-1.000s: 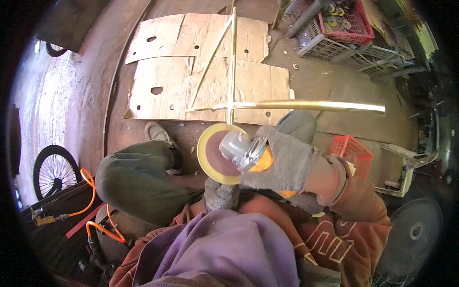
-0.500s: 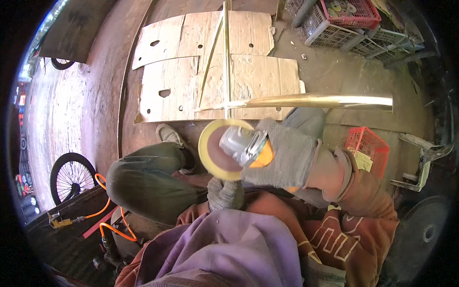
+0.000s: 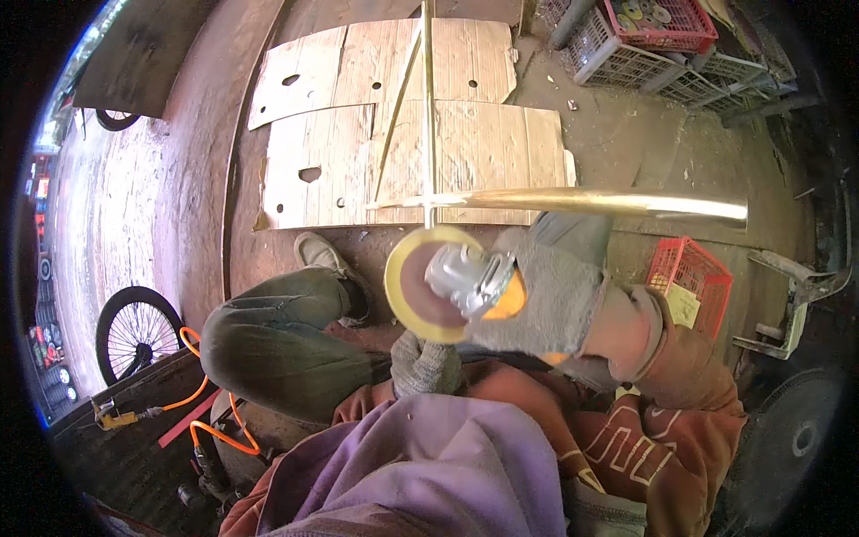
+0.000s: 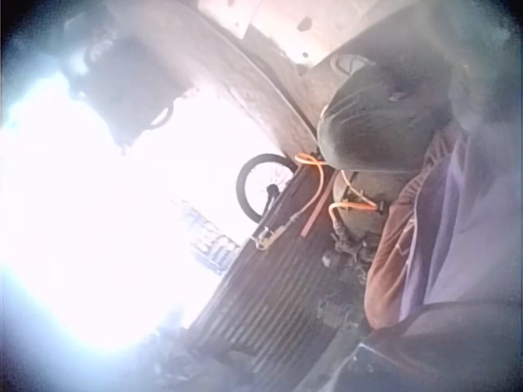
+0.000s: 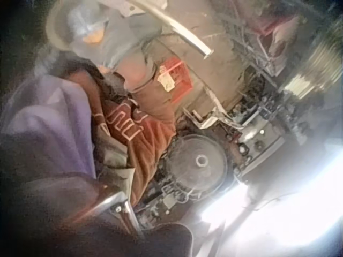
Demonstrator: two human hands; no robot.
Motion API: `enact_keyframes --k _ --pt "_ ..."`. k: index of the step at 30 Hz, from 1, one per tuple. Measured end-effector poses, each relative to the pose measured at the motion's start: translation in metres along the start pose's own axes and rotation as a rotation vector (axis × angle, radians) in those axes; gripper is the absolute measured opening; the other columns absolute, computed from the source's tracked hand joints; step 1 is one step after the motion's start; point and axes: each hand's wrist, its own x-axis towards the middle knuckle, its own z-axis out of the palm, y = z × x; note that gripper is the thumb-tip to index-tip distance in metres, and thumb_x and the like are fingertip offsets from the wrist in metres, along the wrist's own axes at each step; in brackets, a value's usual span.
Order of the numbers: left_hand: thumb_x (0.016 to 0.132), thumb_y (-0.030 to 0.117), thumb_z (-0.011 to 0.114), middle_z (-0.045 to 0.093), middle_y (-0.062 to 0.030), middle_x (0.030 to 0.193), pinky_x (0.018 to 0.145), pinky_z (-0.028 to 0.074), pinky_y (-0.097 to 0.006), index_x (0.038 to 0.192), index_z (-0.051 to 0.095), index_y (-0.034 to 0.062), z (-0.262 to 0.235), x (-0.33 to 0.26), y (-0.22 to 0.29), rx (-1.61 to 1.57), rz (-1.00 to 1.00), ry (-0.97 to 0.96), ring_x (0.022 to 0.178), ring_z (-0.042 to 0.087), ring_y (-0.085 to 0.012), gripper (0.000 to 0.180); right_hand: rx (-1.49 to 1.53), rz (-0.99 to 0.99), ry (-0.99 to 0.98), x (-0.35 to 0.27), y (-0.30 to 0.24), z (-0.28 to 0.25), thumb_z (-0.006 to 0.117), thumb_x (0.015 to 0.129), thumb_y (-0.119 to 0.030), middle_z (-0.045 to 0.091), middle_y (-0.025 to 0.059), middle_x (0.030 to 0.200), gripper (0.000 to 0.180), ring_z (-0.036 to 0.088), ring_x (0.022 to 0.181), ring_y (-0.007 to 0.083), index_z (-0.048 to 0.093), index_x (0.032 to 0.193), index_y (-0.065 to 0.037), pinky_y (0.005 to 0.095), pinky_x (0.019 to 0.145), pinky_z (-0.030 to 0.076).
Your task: The person uses an angle grinder to grind and smooth the ends of brass rods, rotating each rod by hand against the rotating abrasive disc.
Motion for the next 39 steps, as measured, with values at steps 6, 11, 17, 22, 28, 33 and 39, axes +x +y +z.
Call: enact_keyframes --k 6,11,17,22,28,33,39 --pt "0.101 0.036 0.071 0.070 -0.0006 0.089 0.068 0.049 -0.029 0.116 0.071 0.0005 -0.006 0.001 -0.003 0.077 -0.055 -0.023 0.075 0.058 -0.0091 0.038 -0.007 0.114 0.092 -0.001 -0.006 -0.002 0.095 0.072 -0.036 0.072 0.0117 0.099 0.065 0.068 0.092 0.0278 0.063 0.116 0.000 0.0415 0.087 0.053" --pt "0.101 0.036 0.070 0.070 -0.0009 0.087 0.067 0.048 -0.029 0.114 0.071 0.0005 -0.007 0.010 0.002 0.097 -0.034 -0.041 0.075 0.058 -0.0090 0.037 0.184 -0.061 0.114 -0.018 -0.007 0.014 0.095 0.073 -0.033 0.072 0.0117 0.102 0.066 0.069 0.094 0.0235 0.061 0.121 -0.001 0.0384 0.084 0.055" --pt "0.101 0.035 0.070 0.069 -0.0006 0.085 0.066 0.048 -0.028 0.113 0.072 0.0006 -0.032 0.012 0.034 0.052 0.009 -0.005 0.074 0.058 -0.0087 0.037 0.067 -0.071 0.120 0.005 -0.008 0.015 0.094 0.075 -0.036 0.071 0.0176 0.109 0.067 0.071 0.100 0.0305 0.059 0.121 -0.001 0.0408 0.088 0.056" --pt "0.101 0.035 0.071 0.068 -0.0004 0.084 0.065 0.047 -0.028 0.111 0.072 0.0007 -0.046 0.006 0.053 0.024 0.061 0.040 0.073 0.058 -0.0085 0.036 -0.009 -0.141 0.020 0.024 -0.023 0.033 0.093 0.073 -0.040 0.070 0.0178 0.108 0.071 0.072 0.101 0.0320 0.060 0.122 -0.001 0.0420 0.087 0.056" --pt "0.101 0.035 0.071 0.067 -0.0002 0.082 0.064 0.047 -0.028 0.109 0.073 0.0008 -0.056 0.003 0.048 -0.064 0.161 0.088 0.073 0.057 -0.0083 0.035 -0.003 -0.286 -0.039 0.033 -0.018 0.050 0.093 0.071 -0.042 0.070 0.0183 0.108 0.076 0.072 0.100 0.0325 0.060 0.126 -0.001 0.0431 0.087 0.056" --pt "0.101 0.035 0.071 0.067 0.0000 0.081 0.063 0.046 -0.028 0.108 0.073 0.0010 -0.063 -0.003 0.053 -0.087 0.182 0.128 0.072 0.057 -0.0081 0.035 0.268 -0.232 0.039 0.033 -0.008 0.044 0.094 0.072 -0.040 0.071 0.0186 0.110 0.079 0.072 0.102 0.0311 0.058 0.129 0.001 0.0404 0.090 0.057" --pt "0.101 0.037 0.071 0.064 0.0013 0.079 0.061 0.044 -0.026 0.107 0.074 0.0014 -0.069 -0.011 0.075 0.054 0.071 0.179 0.070 0.054 -0.0070 0.036 0.289 0.000 0.023 0.053 -0.003 0.024 0.095 0.073 -0.038 0.071 0.0162 0.113 0.085 0.070 0.104 0.0230 0.053 0.133 0.006 0.0359 0.092 0.057"
